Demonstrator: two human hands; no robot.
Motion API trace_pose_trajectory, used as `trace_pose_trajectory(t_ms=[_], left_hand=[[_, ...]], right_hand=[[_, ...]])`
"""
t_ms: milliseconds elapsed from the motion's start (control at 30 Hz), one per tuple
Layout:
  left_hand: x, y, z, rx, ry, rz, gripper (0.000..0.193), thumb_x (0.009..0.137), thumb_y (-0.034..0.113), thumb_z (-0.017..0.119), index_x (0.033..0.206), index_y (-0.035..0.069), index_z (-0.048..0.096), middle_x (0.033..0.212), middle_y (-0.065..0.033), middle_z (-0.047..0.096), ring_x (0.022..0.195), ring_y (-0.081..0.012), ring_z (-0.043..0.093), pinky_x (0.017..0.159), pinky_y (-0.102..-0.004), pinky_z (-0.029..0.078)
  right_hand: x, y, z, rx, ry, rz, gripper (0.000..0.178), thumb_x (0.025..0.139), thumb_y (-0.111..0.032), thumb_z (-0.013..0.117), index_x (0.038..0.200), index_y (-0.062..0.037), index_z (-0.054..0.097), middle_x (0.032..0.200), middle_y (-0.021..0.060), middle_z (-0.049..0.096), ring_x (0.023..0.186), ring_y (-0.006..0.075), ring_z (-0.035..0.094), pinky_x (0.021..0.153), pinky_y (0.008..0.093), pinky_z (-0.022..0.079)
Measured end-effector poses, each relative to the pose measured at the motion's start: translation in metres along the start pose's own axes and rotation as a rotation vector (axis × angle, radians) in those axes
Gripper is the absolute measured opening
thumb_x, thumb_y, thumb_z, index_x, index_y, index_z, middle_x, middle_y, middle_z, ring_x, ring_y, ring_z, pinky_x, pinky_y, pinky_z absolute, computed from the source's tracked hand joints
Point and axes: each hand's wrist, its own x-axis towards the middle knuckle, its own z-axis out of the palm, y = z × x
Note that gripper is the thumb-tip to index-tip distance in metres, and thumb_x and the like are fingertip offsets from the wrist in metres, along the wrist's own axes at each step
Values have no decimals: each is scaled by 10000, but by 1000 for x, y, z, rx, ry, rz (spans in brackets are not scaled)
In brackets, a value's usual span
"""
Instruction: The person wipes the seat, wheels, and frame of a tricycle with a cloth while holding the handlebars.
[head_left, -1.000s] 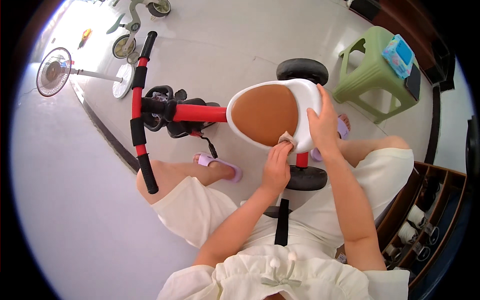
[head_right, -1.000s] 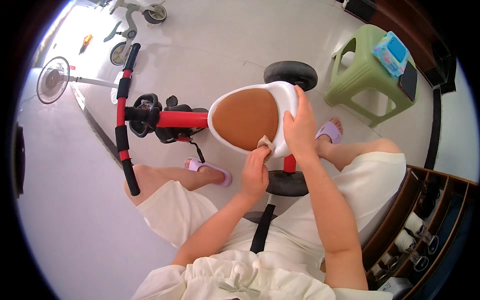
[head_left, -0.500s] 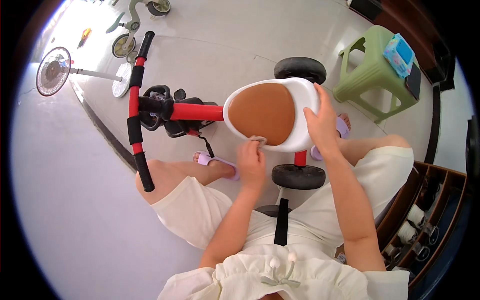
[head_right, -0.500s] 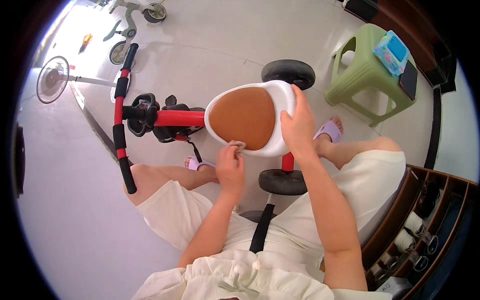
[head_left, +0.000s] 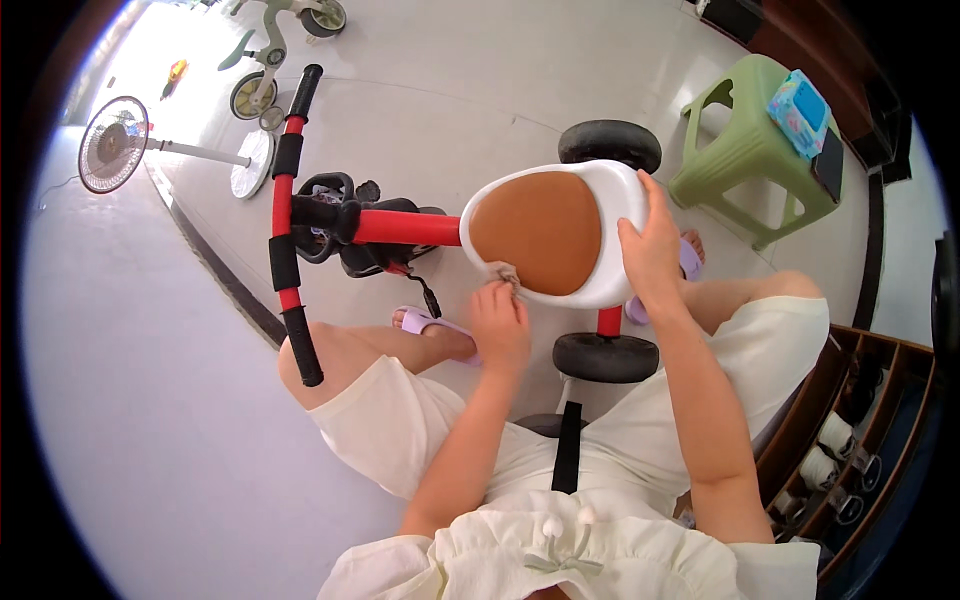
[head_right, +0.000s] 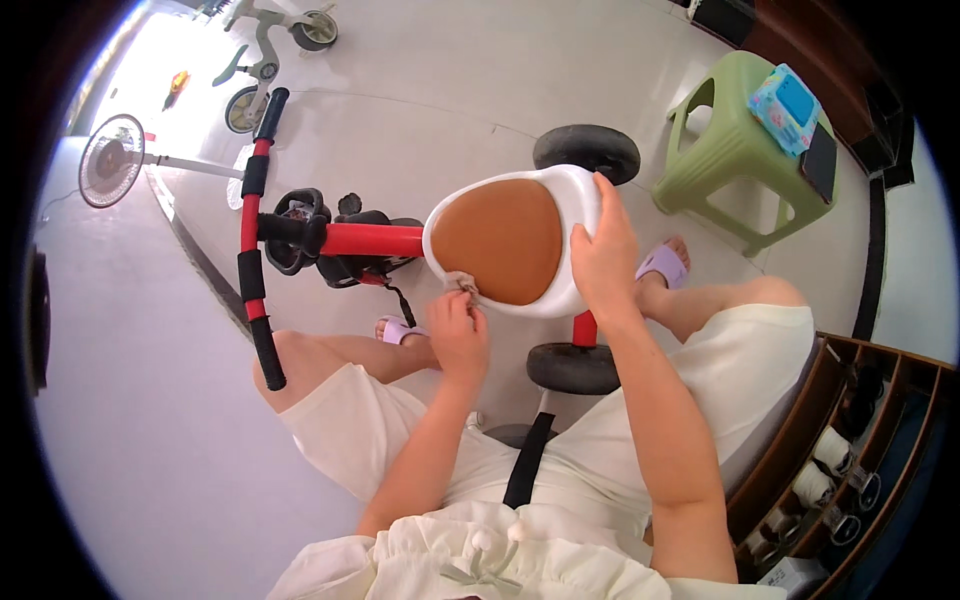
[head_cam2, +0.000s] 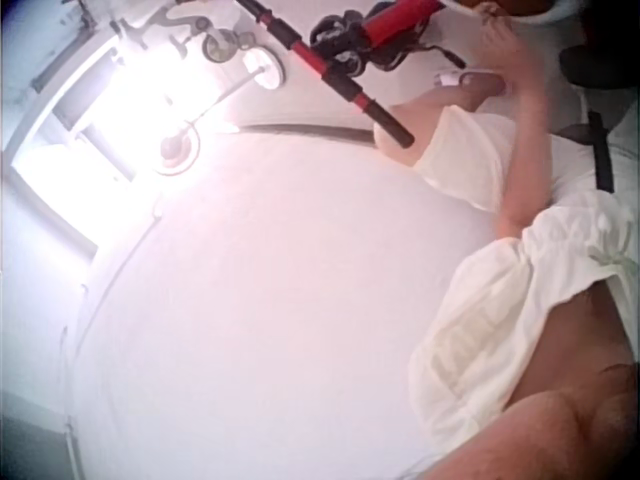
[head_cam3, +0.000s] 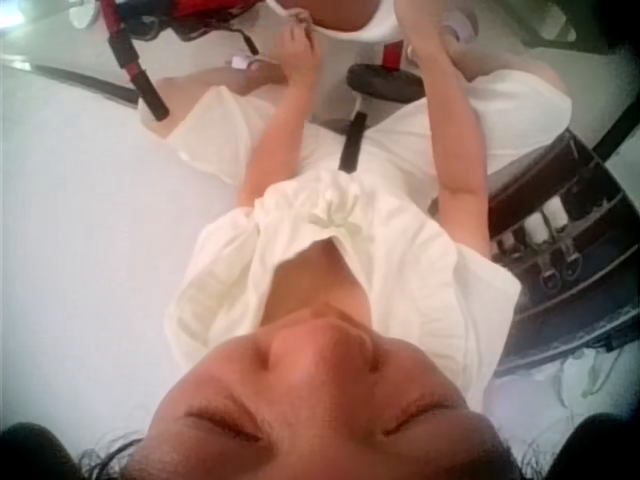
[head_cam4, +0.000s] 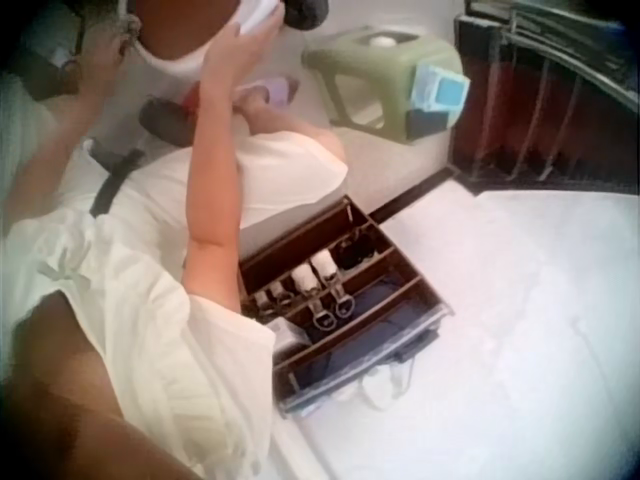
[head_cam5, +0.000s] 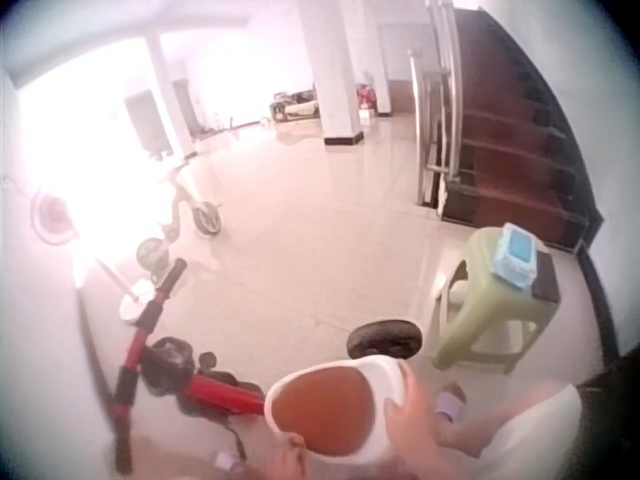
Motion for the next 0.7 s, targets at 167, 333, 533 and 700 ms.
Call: trace_pose_trajectory(t_ms=[167, 333, 533, 700], left_hand=[[1, 13, -3, 81, -106, 19, 240, 768, 35, 622, 1006, 28, 594, 1084, -121, 580, 987, -321, 548, 827, -423, 470], [-18, 41, 4, -29, -207, 184, 264, 744, -7, 615, 1001, 44, 590, 1002, -120, 576, 987, -317, 557, 811, -405, 488], [-24, 44, 8, -131, -206, 275, 251, 765, 3, 614, 1013, 43, 604, 1021, -95, 584, 1013, -287, 569, 834, -383, 503], [-9, 42, 2, -99, -143, 262, 251, 763, 20, 623, 1012, 44, 615, 1035, -78, 601, 1032, -269, 576, 837, -370, 516]], right_hand=[[0, -2, -3, 14, 6, 24, 586, 836, -17, 512, 1407, -22, 381, 1391, 213, 479, 1266, 374, 479, 1060, 422, 370], [3, 6, 1, 13, -5, 6, 585, 836, -12, 515, 1406, -14, 381, 1400, 209, 472, 1286, 367, 461, 1076, 417, 355], [2, 9, 2, 17, -7, -32, 589, 833, -2, 522, 1404, -8, 381, 1396, 216, 472, 1289, 366, 458, 1080, 415, 350], [2, 9, 1, 18, -9, -18, 595, 829, 4, 528, 1405, -7, 382, 1397, 217, 470, 1291, 364, 456, 1083, 412, 346]])
